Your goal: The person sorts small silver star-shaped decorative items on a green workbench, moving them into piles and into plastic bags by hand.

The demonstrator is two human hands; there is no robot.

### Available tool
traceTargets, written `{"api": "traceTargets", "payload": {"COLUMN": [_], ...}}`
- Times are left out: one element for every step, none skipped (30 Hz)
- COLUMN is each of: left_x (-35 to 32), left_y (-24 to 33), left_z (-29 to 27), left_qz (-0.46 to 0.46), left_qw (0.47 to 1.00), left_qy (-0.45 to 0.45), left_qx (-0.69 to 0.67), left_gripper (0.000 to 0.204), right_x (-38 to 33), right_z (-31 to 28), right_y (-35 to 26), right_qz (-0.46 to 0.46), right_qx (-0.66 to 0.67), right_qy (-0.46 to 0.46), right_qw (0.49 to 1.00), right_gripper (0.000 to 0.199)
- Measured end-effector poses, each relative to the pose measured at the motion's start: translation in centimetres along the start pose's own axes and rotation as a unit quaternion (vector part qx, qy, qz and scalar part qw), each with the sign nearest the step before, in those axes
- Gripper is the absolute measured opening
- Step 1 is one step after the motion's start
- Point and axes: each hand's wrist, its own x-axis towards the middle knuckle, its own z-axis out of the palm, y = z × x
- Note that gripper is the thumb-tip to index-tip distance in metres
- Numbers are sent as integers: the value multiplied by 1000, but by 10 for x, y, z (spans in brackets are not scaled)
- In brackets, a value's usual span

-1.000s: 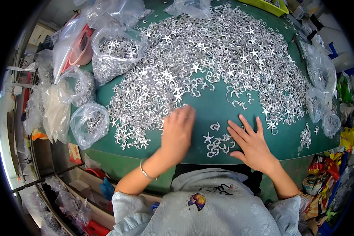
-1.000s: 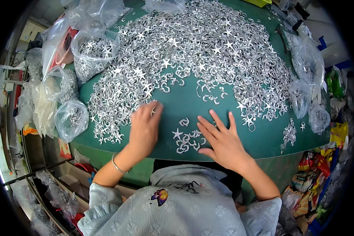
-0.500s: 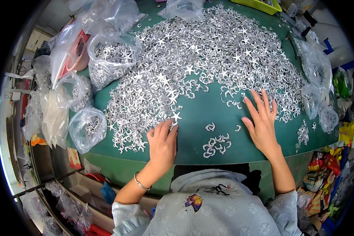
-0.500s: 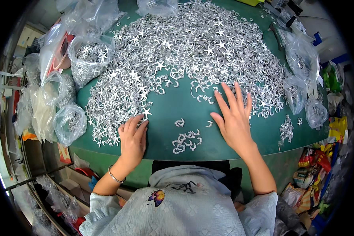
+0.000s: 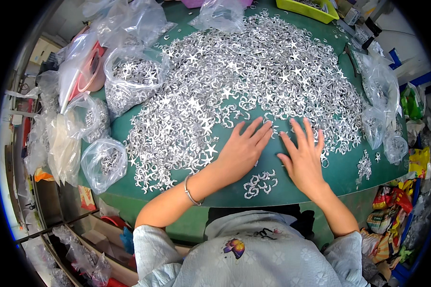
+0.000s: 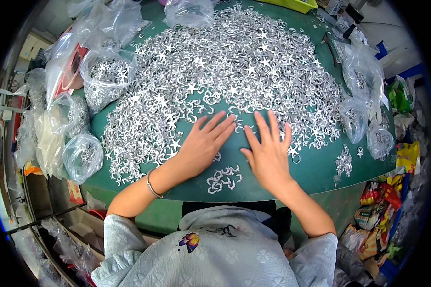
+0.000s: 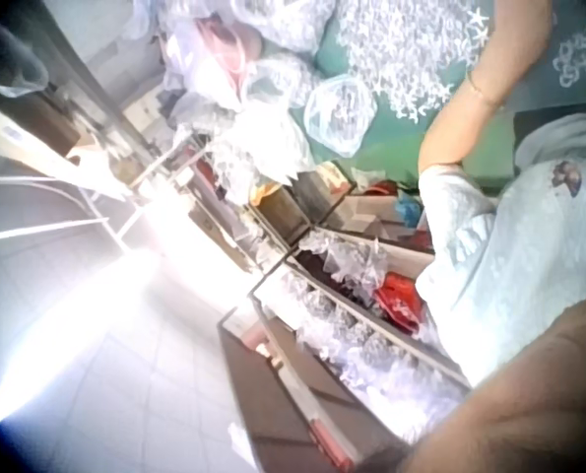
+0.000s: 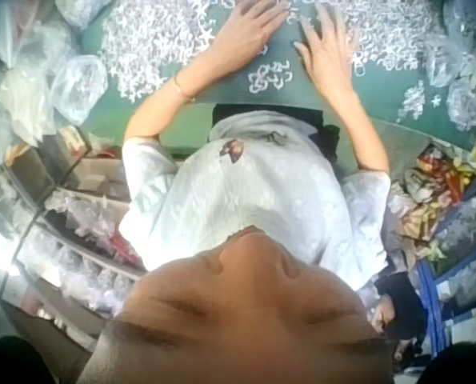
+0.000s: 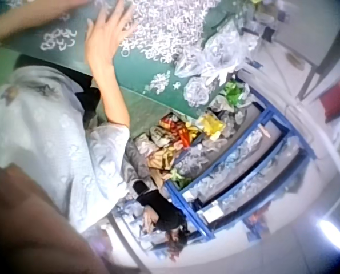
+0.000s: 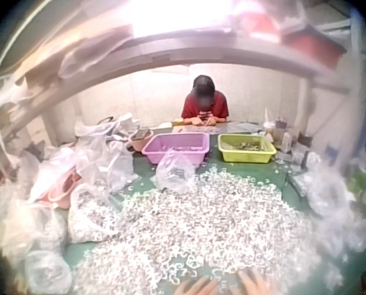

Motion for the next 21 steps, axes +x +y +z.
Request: {"api": "traceTargets", "payload": {"left_x": [0, 1, 0, 1, 0, -3, -8, -10, -10, -10, -7, -2, 5, 9, 13, 15, 12, 7, 1, -4, -8], "left_y": [-3, -6, -9, -14, -19, -22, -25, -26, -25, -21, -14, -8, -3, 0, 1, 0, -2, -1, 3, 8, 13], "left_z": [4, 6, 5, 3, -1, -5, -9, -11, -12, -9, -5, -2, 1, 2, 4, 5, 5, 5, 6, 5, 2], "left_qz": [10, -10, -32, -50, -66, -80, -98, -116, -119, -105, -90, -76, -60, -58, -55, -54, -42, -33, -24, -15, -16], "left_qw": [1000, 999, 996, 991, 988, 985, 980, 975, 977, 984, 989, 993, 997, 998, 997, 994, 992, 992, 991, 990, 985], "left_qy": [1, 1, 0, 0, -11, -15, -19, -23, -16, 4, 24, 44, 34, 30, 26, 22, 20, 7, -8, -22, -53], "left_qx": [17, 52, 87, 125, 137, 154, 171, 188, 175, 144, 113, 82, 23, -15, -53, -89, -114, -121, -128, -136, -165], "left_gripper": [54, 53, 52, 51, 49, 49, 49, 49, 51, 51, 52, 53, 56, 58, 60, 61, 66, 66, 66, 66, 64], "right_x": [-4, -6, -8, -9, -11, -15, -18, -19, -19, -15, -7, 1, 5, 7, 8, 10, 5, -1, -8, -11, -12], "right_z": [-3, -5, -6, -7, -1, -1, 0, 0, 0, -1, -5, -6, -3, 0, 4, 7, 3, 1, -1, -1, 2], "right_y": [5, 9, 12, 15, 22, 29, 36, 41, 44, 40, 31, 23, 17, 15, 14, 14, 13, 15, 19, 23, 26], "right_qz": [-13, -17, -22, -26, 5, 30, 52, 74, 71, 49, 28, 7, -7, -7, -7, -9, 5, 24, 42, 61, 74], "right_qx": [-2, 1, 5, 8, 12, -12, -35, -58, -47, -26, -5, 16, 33, 29, 24, 20, 16, -8, -31, -53, -61], "right_qy": [13, -3, -20, -33, -12, -1, 11, 22, 38, 39, 41, 43, 30, 27, 23, 19, -1, 2, 5, 7, 12], "right_qw": [1000, 1000, 1000, 999, 1000, 999, 998, 995, 996, 998, 999, 999, 999, 999, 999, 1000, 1000, 1000, 999, 997, 995], "right_gripper": [48, 48, 48, 47, 47, 46, 46, 45, 45, 45, 45, 45, 46, 46, 46, 46, 46, 46, 46, 46, 47]}}
